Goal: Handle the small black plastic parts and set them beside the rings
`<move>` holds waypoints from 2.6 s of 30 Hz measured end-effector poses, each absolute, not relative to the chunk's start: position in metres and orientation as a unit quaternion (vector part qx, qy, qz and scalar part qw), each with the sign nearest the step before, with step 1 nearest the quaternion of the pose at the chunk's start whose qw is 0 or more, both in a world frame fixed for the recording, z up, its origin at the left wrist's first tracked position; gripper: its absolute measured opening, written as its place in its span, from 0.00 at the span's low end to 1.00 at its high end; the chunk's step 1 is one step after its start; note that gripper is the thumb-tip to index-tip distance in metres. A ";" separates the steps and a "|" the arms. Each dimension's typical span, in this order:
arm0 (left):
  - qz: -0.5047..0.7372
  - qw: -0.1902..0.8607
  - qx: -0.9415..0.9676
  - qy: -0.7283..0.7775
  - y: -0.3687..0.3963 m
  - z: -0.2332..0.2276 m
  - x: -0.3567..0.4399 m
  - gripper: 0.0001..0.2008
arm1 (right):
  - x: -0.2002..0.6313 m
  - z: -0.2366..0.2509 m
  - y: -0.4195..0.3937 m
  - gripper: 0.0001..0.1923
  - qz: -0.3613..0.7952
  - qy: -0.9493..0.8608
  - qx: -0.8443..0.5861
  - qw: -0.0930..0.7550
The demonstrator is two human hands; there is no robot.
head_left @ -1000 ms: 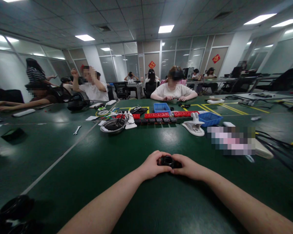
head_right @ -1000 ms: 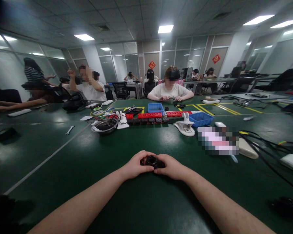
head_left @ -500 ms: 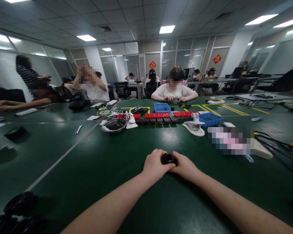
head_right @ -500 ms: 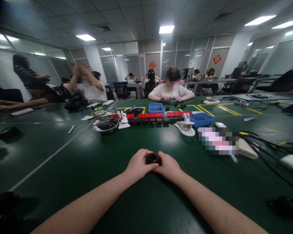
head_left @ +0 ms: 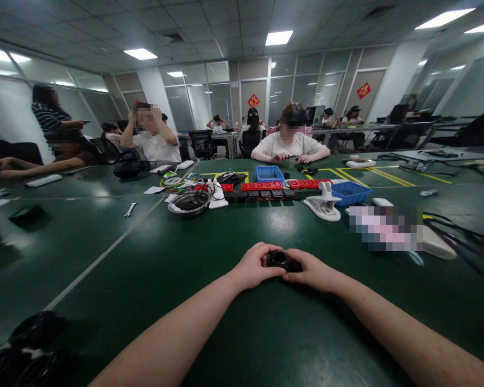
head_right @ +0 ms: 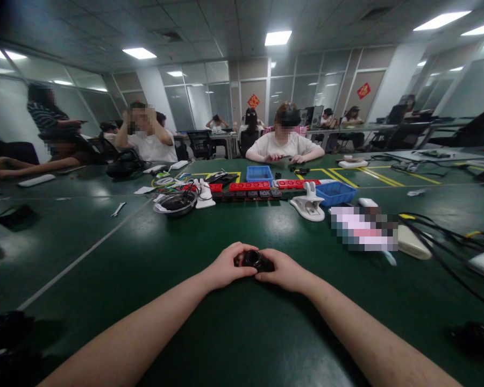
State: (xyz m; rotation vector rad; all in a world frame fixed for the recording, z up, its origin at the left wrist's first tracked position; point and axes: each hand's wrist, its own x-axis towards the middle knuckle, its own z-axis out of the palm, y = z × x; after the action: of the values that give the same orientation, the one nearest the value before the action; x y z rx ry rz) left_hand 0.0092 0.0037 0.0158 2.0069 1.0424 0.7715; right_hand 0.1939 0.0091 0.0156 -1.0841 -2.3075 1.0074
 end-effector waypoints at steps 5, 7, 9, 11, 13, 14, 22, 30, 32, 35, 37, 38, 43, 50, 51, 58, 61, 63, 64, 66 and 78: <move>0.304 0.376 0.783 0.392 0.005 0.015 0.010 0.22 | 0.194 0.013 0.012 0.19 0.362 -0.823 -0.384 0.208; 0.303 0.381 0.782 0.390 0.004 0.015 0.010 0.23 | 0.193 0.013 0.012 0.17 0.354 -0.829 -0.382 0.204; 0.302 0.382 0.781 0.391 0.004 0.015 0.010 0.23 | 0.193 0.013 0.012 0.16 0.348 -0.832 -0.381 0.202; 0.302 0.380 0.782 0.392 0.004 0.015 0.009 0.24 | 0.193 0.013 0.012 0.15 0.343 -0.833 -0.385 0.203; 0.303 0.377 0.783 0.392 0.004 0.015 0.009 0.23 | 0.193 0.012 0.011 0.15 0.340 -0.830 -0.390 0.207; 0.304 0.376 0.783 0.392 0.004 0.014 0.010 0.23 | 0.193 0.011 0.011 0.15 0.341 -0.829 -0.392 0.209; 0.299 0.372 0.781 0.402 0.003 0.017 0.011 0.22 | 0.192 0.009 0.011 0.14 0.352 -0.817 -0.404 0.214; 0.320 0.334 0.798 0.386 0.002 0.021 0.011 0.21 | 0.190 0.009 0.010 0.14 0.362 -0.808 -0.406 0.224; 0.308 0.330 0.797 0.401 0.002 0.021 0.012 0.22 | 0.190 0.009 0.010 0.14 0.366 -0.806 -0.406 0.227; 0.290 0.323 0.797 0.419 0.003 0.021 0.013 0.25 | 0.191 0.009 0.010 0.14 0.370 -0.806 -0.401 0.230; 0.282 0.318 0.804 0.416 0.004 0.022 0.013 0.25 | 0.191 0.009 0.011 0.16 0.371 -0.805 -0.403 0.228; 0.278 0.318 0.807 0.413 0.005 0.023 0.013 0.25 | 0.192 0.008 0.011 0.16 0.369 -0.805 -0.407 0.225; 0.269 0.317 0.813 0.408 0.008 0.025 0.013 0.21 | 0.193 0.010 0.013 0.19 0.354 -0.809 -0.416 0.215; 0.287 0.308 0.793 0.440 0.006 0.022 0.019 0.20 | 0.192 0.007 0.017 0.14 0.368 -0.792 -0.442 0.205; 0.293 0.296 0.786 0.457 0.004 0.021 0.021 0.20 | 0.191 0.006 0.017 0.13 0.362 -0.786 -0.456 0.208; 0.320 0.226 0.758 0.521 -0.006 0.017 0.028 0.20 | 0.171 0.003 0.005 0.10 0.200 -0.759 -0.586 0.201; 0.328 0.223 0.771 0.498 -0.003 0.017 0.025 0.19 | 0.168 0.003 0.000 0.12 0.169 -0.764 -0.585 0.214; 0.323 0.235 0.790 0.466 0.001 0.017 0.022 0.20 | 0.171 0.004 0.001 0.19 0.202 -0.782 -0.540 0.235; 0.319 0.246 0.796 0.451 0.002 0.018 0.019 0.21 | 0.175 0.005 0.003 0.23 0.236 -0.792 -0.509 0.240; 0.312 0.272 0.804 0.427 0.006 0.019 0.015 0.24 | 0.183 0.009 0.008 0.25 0.331 -0.804 -0.439 0.228; 0.310 0.302 0.827 0.360 0.010 0.019 0.012 0.19 | 0.194 0.019 0.018 0.20 0.447 -0.793 -0.380 0.165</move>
State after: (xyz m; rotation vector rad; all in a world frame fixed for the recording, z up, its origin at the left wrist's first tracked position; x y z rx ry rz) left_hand 0.0117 0.0105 0.0193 2.1914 0.9538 0.8214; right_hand 0.1942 0.0175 0.0187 -1.0815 -2.2588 1.2745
